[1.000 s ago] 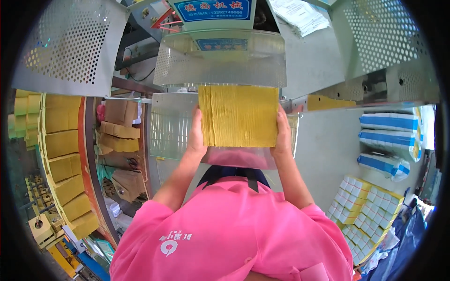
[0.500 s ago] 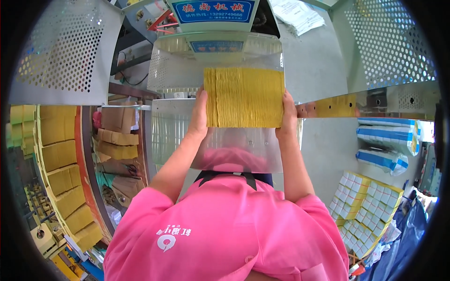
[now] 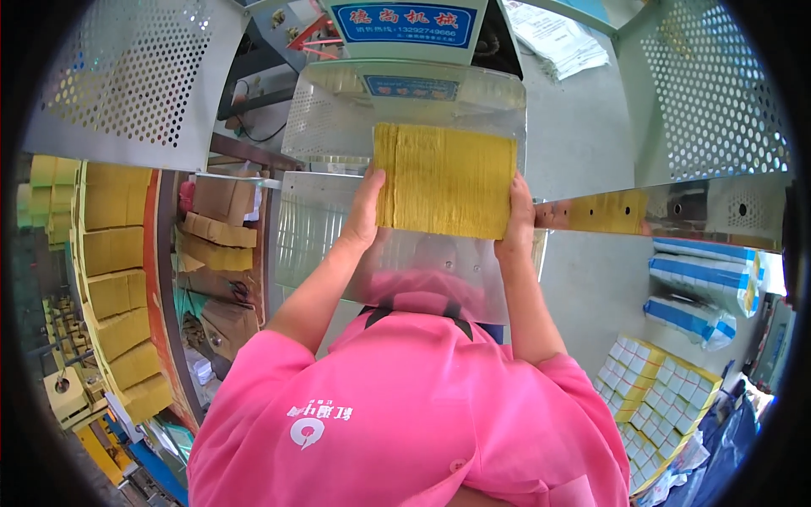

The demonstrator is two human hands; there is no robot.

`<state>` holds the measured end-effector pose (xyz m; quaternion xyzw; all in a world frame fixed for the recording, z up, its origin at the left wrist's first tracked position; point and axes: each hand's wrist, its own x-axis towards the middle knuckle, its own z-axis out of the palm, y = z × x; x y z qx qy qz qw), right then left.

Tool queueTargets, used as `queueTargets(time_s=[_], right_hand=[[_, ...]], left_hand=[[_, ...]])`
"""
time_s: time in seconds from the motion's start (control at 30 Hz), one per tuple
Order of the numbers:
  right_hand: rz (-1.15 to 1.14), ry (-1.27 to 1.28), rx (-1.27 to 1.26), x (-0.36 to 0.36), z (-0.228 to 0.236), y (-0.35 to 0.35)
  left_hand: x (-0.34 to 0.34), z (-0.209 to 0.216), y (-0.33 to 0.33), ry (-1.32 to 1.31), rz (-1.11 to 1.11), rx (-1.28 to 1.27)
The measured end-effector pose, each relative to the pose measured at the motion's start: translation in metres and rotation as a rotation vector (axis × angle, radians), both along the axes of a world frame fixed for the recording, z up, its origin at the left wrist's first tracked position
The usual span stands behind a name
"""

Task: Measure, stack, and bind stacks of processed yellow paper blocks in a factory line.

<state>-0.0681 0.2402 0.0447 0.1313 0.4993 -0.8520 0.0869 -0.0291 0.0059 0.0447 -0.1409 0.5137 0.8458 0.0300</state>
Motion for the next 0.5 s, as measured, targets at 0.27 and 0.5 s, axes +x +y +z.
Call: queueTargets(time_s=[0.27, 0.5], right_hand=[[0.06, 0.058, -0.029, 0.005, -0.011, 0.011], [0.074, -0.086, -0.054, -0.005, -0.022, 0.017]], left_hand=[[0.0, -0.009, 0.005, 0.005, -0.016, -0.058], [-0.006, -0.019, 0.011, 0.009, 0.004, -0.136]])
